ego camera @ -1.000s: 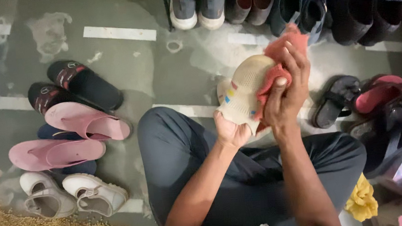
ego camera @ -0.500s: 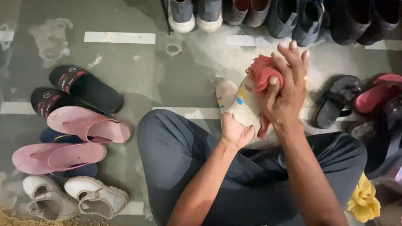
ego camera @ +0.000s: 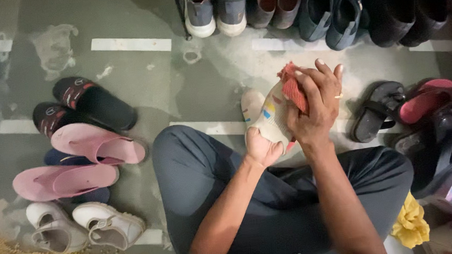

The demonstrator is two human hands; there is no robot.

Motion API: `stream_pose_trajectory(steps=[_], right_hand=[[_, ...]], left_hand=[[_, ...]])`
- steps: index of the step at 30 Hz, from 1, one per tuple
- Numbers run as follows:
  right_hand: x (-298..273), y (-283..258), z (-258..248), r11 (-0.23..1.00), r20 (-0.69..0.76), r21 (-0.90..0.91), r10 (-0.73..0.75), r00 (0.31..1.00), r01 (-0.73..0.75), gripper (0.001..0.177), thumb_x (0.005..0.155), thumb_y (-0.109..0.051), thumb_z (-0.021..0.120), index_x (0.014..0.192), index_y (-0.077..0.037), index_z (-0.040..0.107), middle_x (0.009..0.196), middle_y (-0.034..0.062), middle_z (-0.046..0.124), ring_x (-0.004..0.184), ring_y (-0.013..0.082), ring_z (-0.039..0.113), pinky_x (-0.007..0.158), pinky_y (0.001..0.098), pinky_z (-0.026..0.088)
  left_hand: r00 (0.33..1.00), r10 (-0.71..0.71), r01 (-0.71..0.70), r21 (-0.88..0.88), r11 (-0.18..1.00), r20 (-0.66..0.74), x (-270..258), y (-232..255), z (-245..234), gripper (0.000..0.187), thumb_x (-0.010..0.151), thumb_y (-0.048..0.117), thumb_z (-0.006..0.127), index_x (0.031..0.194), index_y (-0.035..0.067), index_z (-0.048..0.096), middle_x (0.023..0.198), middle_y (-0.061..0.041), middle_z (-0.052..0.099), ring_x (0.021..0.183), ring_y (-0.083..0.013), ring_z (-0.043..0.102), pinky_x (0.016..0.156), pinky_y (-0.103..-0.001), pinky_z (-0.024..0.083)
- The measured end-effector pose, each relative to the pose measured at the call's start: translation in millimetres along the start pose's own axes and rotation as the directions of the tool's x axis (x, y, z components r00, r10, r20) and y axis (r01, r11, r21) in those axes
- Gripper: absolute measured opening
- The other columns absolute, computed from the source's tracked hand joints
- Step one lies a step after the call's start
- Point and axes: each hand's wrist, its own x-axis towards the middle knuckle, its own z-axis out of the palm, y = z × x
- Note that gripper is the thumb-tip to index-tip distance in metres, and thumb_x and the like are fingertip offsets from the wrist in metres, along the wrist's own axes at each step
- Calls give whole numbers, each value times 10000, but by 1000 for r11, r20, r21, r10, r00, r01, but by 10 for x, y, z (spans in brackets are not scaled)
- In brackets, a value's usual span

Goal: The person sits on the floor and wipes several pairs of shoes and slippers with a red cloth. They handle each item one at a time, wiping the upper and sole surfaces, then place the cleaned items onto a nearby shoe rack.

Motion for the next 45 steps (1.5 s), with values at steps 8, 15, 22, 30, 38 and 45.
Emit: stream_pose_trajectory(steps=[8, 15, 22, 30, 38, 45], right_hand=[[-546, -288, 201, 956, 196, 276, -152, 969, 94, 405, 771, -106, 797, 1155, -90, 671, 1122, 144, 686, 1102, 367, 653, 1029, 531, 474], [88, 24, 65, 984, -24, 173, 40, 999, -36, 421, 851, 49, 725, 1249, -60, 644, 1204, 130, 676, 1193, 353, 682, 1041, 424, 560], [-240, -454, 88, 932, 291, 347, -215, 932, 107, 458, 685, -143, 805, 1126, -92, 692, 1138, 129, 707, 1119, 404, 669, 1031, 494, 475], [-23, 55, -2, 993, -27, 100, -68, 997, 70, 414, 805, 51, 746, 1197, -43, 650, 1237, 150, 698, 1216, 385, 652, 1152, 502, 432], [-769, -287, 107, 976, 59, 220, -15, 998, 2, 409, 828, -70, 734, 1231, -57, 664, 1255, 191, 676, 1318, 431, 578, 1141, 540, 430], [-243, 179, 56, 997, -207, -17, -79, 975, 77, 388, 865, 34, 742, 1244, 3, 662, 1259, 208, 676, 1307, 441, 601, 1215, 551, 424]], left_hand=[[966, 94, -111, 59, 992, 241, -9, 159, 74, 474, 1122, 335, 381, 1452, 18, 503, 1371, -168, 618, 1313, -305, 591, 1104, -515, 491], [997, 47, -55, 138, 989, 67, -62, -33, 117, 487, 1093, 279, 389, 1518, 59, 477, 1421, -136, 600, 1296, -308, 581, 1105, -466, 469], [971, 99, -111, 43, 993, 220, -29, 197, 60, 416, 1133, 291, 369, 1462, 66, 491, 1431, -116, 561, 1376, -312, 557, 1195, -516, 453], [998, -19, 18, 20, 1000, 53, -29, 99, 38, 484, 1070, 246, 380, 1502, 57, 490, 1487, -114, 571, 1387, -275, 549, 1177, -436, 473], [993, -41, 32, 81, 996, 114, -48, 254, 101, 569, 1062, 371, 355, 1489, 17, 483, 1401, -186, 598, 1258, -318, 602, 1093, -444, 515], [964, 26, 7, -122, 993, 266, -28, -17, -8, 491, 1131, 308, 370, 1530, 38, 461, 1464, -158, 576, 1341, -324, 568, 1150, -499, 451]])
